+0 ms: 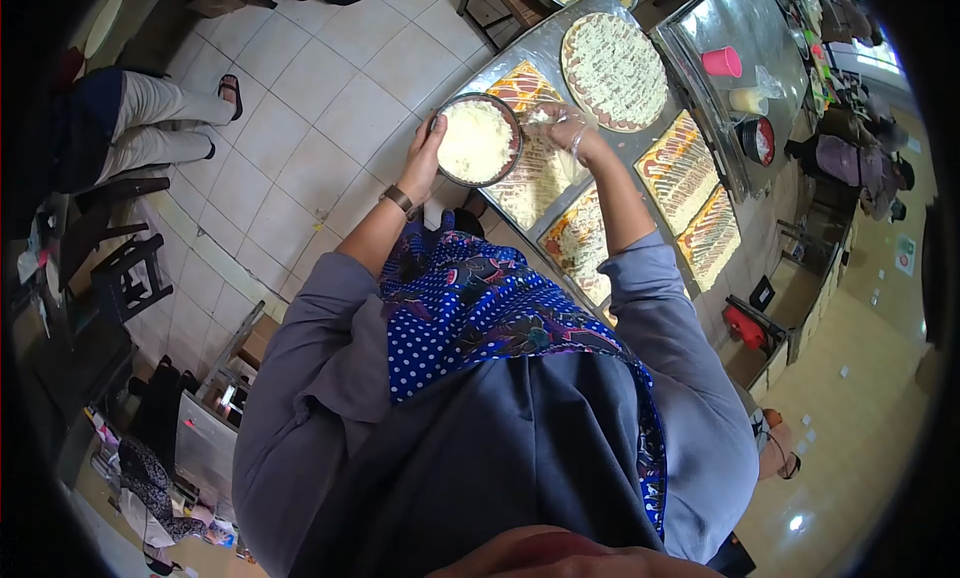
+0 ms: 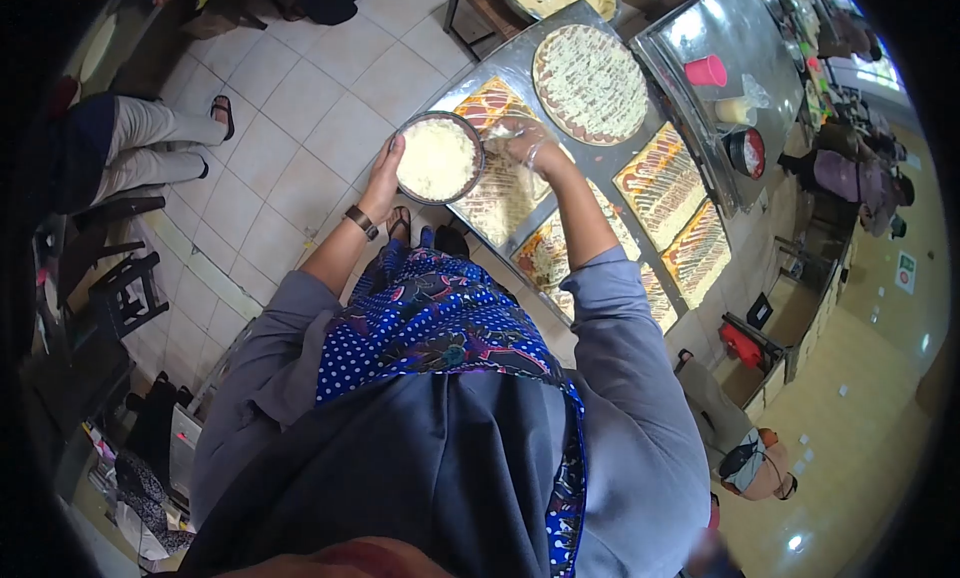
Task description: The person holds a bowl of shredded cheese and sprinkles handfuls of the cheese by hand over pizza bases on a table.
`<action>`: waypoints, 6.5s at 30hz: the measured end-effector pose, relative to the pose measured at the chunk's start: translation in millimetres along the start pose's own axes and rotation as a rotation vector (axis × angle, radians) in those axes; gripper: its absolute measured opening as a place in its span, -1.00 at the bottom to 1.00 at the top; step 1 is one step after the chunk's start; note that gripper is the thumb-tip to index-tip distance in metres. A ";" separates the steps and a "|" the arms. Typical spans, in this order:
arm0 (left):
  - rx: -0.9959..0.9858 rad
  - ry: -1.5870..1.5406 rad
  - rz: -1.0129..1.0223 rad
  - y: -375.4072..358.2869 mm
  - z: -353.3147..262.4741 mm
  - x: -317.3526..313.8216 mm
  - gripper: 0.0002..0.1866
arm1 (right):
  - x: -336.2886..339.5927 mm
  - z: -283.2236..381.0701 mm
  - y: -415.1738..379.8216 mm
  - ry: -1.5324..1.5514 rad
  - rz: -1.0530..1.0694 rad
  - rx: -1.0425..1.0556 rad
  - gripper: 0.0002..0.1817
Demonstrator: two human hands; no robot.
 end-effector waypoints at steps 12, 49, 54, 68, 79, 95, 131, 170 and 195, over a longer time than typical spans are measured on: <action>0.018 -0.118 -0.109 -29.1 -9.0 61.7 -0.34 | 43.1 6.7 95.2 -0.651 -0.114 0.318 -0.71; 0.186 -0.114 -0.105 -76.2 5.8 107.5 -0.24 | -31.8 -38.6 34.6 -0.873 -0.013 0.292 -0.80; 0.208 -0.100 -0.084 -73.7 5.3 106.1 -0.25 | -16.9 -28.0 30.3 -0.719 -0.074 0.297 -0.76; 0.200 -0.129 -0.044 -70.9 7.1 102.5 -0.25 | -42.8 -79.7 -14.8 -0.378 0.136 0.111 -0.74; 0.194 -0.141 -0.013 -64.5 4.1 90.6 -0.28 | -15.5 -80.6 9.2 -0.630 -0.210 0.171 -0.79; 0.194 -0.130 0.045 -38.3 15.5 42.8 -0.34 | -39.9 3.9 -41.5 -0.384 -0.303 0.582 -0.78; 0.182 -0.214 0.000 -24.3 -14.1 31.3 -0.38 | 79.9 -73.3 64.3 -0.748 -0.204 0.121 -0.76; 0.198 -0.182 0.032 -72.2 -17.4 93.7 -0.35 | -30.4 -147.8 -21.0 -0.543 -0.302 0.017 -0.85; 0.169 -0.008 0.325 -8.8 8.8 -17.9 -0.32 | -102.8 51.1 -87.4 -0.963 -0.360 0.156 -0.63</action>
Point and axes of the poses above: each hand's wrist, its own y-axis towards the middle knuckle, its own x-axis out of the back of the hand, z = x × y, the point moved 3 cm from there along y, towards the middle knuckle, and after that the axes turned 9 degrees about -x, right-handed, at the moved point
